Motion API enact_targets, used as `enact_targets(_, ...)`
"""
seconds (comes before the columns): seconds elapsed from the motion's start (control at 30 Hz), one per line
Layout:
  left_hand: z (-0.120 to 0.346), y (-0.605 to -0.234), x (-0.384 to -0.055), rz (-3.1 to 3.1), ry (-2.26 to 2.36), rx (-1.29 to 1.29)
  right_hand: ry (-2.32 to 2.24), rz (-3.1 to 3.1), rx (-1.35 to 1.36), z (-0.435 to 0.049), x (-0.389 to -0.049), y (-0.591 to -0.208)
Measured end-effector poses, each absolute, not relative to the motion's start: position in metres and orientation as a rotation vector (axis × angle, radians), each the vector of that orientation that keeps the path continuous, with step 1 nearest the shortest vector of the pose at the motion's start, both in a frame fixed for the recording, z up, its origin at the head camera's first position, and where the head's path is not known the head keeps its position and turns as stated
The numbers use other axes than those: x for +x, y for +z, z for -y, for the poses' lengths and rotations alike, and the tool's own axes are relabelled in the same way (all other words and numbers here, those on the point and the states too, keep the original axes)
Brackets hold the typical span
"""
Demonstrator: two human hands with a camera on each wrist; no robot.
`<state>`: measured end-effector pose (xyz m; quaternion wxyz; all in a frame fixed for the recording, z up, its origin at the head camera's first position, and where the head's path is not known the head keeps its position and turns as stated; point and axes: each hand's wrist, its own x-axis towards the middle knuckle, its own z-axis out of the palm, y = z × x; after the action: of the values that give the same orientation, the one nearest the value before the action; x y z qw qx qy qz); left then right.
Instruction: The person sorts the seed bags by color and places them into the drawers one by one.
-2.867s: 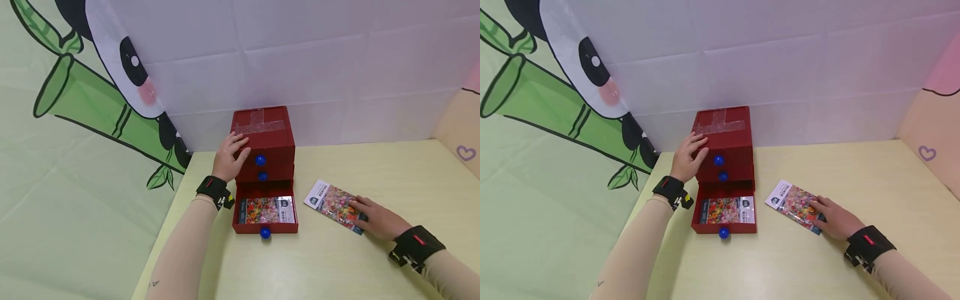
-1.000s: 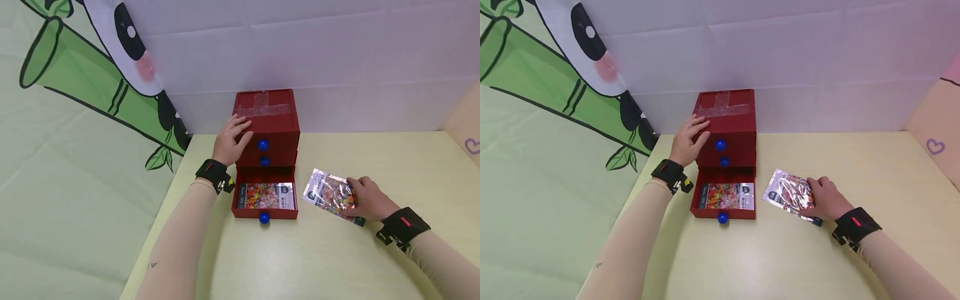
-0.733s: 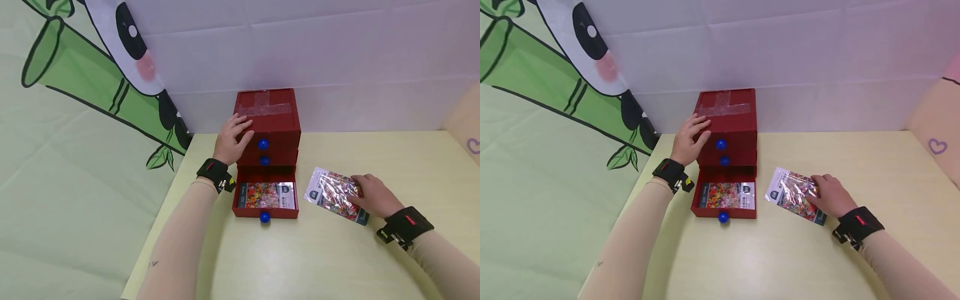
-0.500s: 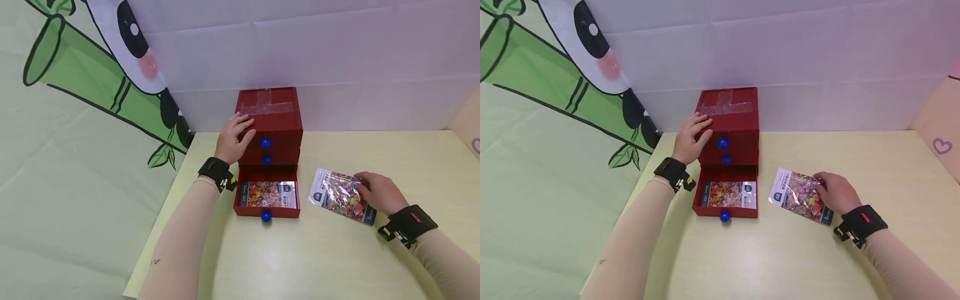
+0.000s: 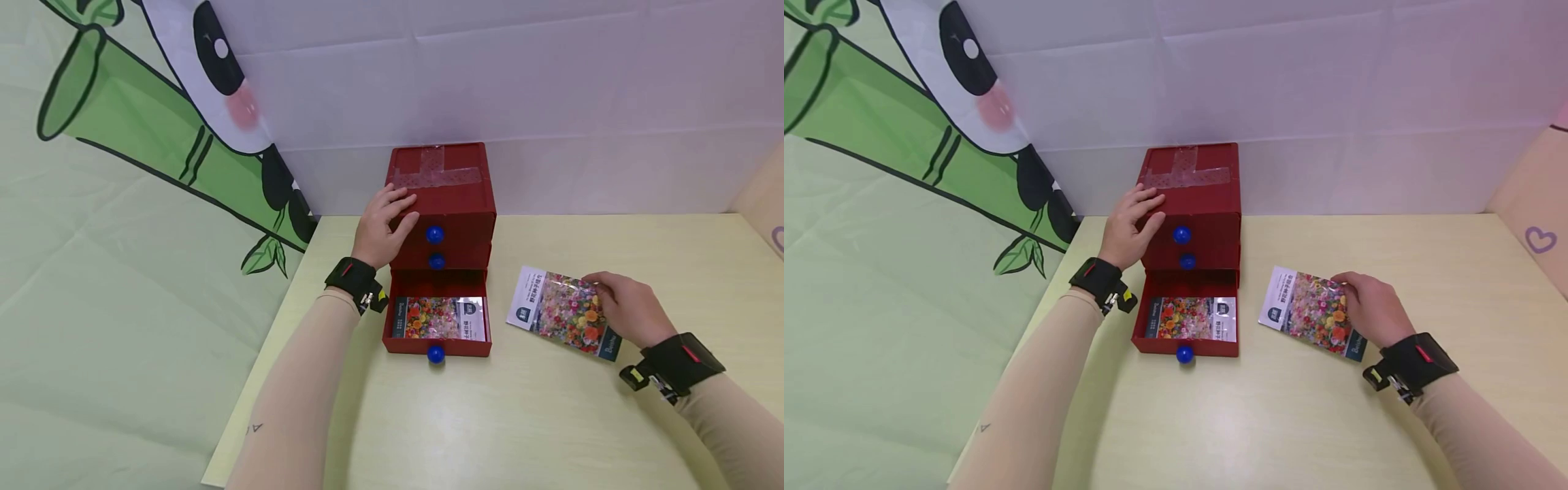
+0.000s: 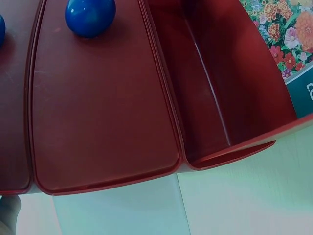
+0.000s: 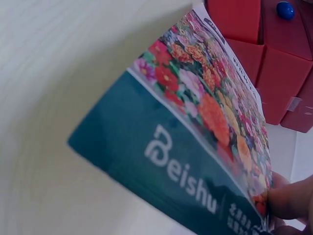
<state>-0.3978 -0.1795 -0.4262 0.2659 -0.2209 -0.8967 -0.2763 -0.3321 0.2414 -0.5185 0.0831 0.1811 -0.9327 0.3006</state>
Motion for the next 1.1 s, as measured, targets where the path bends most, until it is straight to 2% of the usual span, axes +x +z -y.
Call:
enact_targets(0.6,0.160,-0.426,-0.413,2.430,-0.705,-0.511,0.926,2.722,0.593,-0.258,-0.370,-0.489)
enact_targets(1.1,0.147,-0.419,-0.417,2.427,-0.732,-0.478,0.951,2.650,0.738,-0.247,-0.378,-0.462)
